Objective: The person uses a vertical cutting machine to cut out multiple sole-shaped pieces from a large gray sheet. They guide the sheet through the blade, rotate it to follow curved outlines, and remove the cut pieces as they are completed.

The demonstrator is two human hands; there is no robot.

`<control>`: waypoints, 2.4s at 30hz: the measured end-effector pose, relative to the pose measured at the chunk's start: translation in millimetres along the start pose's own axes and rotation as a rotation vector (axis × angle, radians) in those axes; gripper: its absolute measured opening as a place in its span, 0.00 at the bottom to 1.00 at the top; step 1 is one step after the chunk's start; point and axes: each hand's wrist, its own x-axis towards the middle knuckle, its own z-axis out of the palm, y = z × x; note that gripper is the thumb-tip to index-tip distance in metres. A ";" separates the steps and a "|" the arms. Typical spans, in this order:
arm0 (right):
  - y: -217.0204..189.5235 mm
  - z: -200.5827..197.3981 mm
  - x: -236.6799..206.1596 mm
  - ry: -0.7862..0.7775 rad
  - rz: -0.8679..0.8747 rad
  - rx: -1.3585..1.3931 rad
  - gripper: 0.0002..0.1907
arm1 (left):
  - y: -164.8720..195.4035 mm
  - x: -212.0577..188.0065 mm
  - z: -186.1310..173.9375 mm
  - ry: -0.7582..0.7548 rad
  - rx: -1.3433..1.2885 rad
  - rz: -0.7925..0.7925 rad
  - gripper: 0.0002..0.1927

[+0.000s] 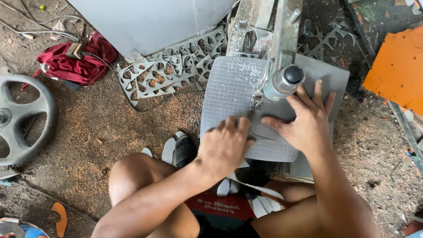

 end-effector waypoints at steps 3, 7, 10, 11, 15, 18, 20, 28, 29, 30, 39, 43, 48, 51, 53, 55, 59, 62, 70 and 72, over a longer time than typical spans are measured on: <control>4.8 -8.5 -10.6 -0.021 -0.029 0.019 0.42 | -5.8 -1.7 -6.6 -0.084 0.032 -0.053 0.25; 19.1 -24.3 -14.3 -0.051 -0.118 0.106 0.38 | -19.0 -3.4 -11.9 -0.110 -0.039 -0.128 0.27; 17.4 -22.7 -17.2 -0.032 -0.120 0.103 0.35 | -23.3 -3.4 -5.9 0.055 0.017 -0.035 0.23; 16.4 -21.6 -17.7 -0.020 -0.117 0.096 0.34 | -24.6 -3.1 -3.2 0.092 0.022 -0.014 0.23; 11.4 -19.7 -21.5 -0.013 -0.087 0.102 0.33 | -30.0 -4.6 8.2 0.178 0.046 0.020 0.21; 3.7 -20.0 -23.9 0.001 -0.060 0.086 0.33 | -35.9 -2.7 12.6 0.193 0.068 0.013 0.19; -6.8 -19.1 -27.4 0.016 -0.043 0.040 0.33 | -42.1 -0.1 12.6 0.246 0.085 0.027 0.19; -46.8 -16.5 -51.6 -0.006 0.097 -0.020 0.34 | -67.6 11.7 7.4 0.323 0.149 0.120 0.20; -46.8 -17.1 -51.4 -0.008 0.101 -0.002 0.33 | -68.3 11.9 7.3 0.337 0.149 0.131 0.19; -46.1 -17.2 -50.7 -0.001 0.100 0.004 0.33 | -69.0 12.0 7.2 0.351 0.150 0.142 0.19; -42.4 -15.5 -44.7 0.037 0.102 0.019 0.32 | -70.8 13.4 4.3 0.385 0.124 0.152 0.19; -41.1 -15.5 -41.2 0.037 0.111 0.023 0.32 | -71.9 16.0 3.1 0.382 0.117 0.146 0.19; -39.1 -13.7 -37.4 0.032 0.125 0.033 0.32 | -73.6 20.6 4.7 0.390 0.118 0.132 0.20; -38.3 -12.1 -35.9 0.023 0.136 0.017 0.32 | -74.7 24.5 6.3 0.360 0.119 0.114 0.21; -38.5 -10.9 -34.8 0.011 0.152 0.012 0.32 | -75.9 27.4 6.7 0.321 0.118 0.091 0.22; -38.8 -10.7 -34.3 0.005 0.158 0.015 0.32 | -76.4 28.1 6.9 0.281 0.121 0.055 0.22; -39.3 -10.3 -31.6 -0.002 0.169 0.007 0.32 | -76.1 28.9 6.2 0.390 0.143 0.100 0.21; -39.9 -10.6 -30.7 0.006 0.170 0.014 0.32 | -75.1 29.4 4.3 0.389 0.149 0.087 0.21; -39.6 -10.8 -28.2 0.038 0.154 0.020 0.31 | -72.4 29.5 -1.2 0.411 0.158 0.065 0.21; -38.2 -9.8 -28.3 0.048 0.150 0.026 0.31 | -73.1 30.2 -0.5 0.411 0.162 0.059 0.21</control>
